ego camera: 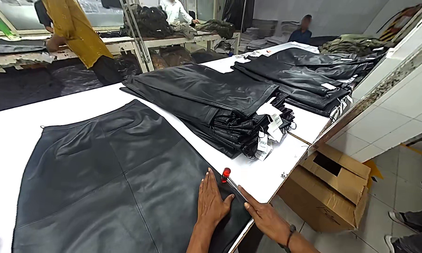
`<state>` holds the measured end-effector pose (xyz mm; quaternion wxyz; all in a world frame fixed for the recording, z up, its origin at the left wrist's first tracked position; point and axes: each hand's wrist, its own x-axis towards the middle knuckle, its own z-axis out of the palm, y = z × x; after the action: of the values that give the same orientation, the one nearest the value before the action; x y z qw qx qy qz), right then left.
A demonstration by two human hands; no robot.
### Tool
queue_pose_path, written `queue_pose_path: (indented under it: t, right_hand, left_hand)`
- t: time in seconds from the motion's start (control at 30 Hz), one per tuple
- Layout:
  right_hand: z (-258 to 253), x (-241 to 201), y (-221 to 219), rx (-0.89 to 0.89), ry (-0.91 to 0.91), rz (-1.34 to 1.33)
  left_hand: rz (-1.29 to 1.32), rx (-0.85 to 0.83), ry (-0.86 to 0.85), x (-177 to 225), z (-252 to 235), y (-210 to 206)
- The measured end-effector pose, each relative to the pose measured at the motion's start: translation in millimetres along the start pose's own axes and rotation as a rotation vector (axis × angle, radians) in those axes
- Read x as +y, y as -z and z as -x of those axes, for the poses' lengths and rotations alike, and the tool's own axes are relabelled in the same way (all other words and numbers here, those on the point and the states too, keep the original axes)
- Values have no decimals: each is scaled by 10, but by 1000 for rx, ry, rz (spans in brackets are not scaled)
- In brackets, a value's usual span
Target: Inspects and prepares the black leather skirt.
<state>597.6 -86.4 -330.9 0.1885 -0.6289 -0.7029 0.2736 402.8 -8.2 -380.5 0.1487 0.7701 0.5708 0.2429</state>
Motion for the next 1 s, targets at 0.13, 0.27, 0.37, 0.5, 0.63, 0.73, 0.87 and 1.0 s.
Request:
queue_pose_path:
  t: [0.13, 0.27, 0.37, 0.5, 0.63, 0.73, 0.87, 1.0]
  right_hand:
    - [-86, -28, -34, 243, 133, -35]
    - [-166, -79, 51, -70, -28, 26]
    - [-233, -84, 20, 103, 10, -18]
    - [-319, -157, -13, 30, 19, 14]
    - [-471, -229, 47, 98, -25, 8]
    - [-527, -220, 0, 128, 63, 14]
    - [-631, -229, 90, -76, -102, 34]
    - [-660, -214, -9, 58, 45, -4]
  left_hand:
    - [18, -34, 59, 25, -59, 62]
    - [-145, -98, 115, 24, -80, 138]
    - [-202, -61, 91, -43, -96, 136]
    - [-207, -27, 68, -67, -64, 110]
    - [-209, -9, 87, -65, -77, 96]
    - [-201, 29, 97, -72, -70, 80]
    - [-192, 23, 94, -65, -66, 70]
    - [-195, 39, 90, -76, -73, 76]
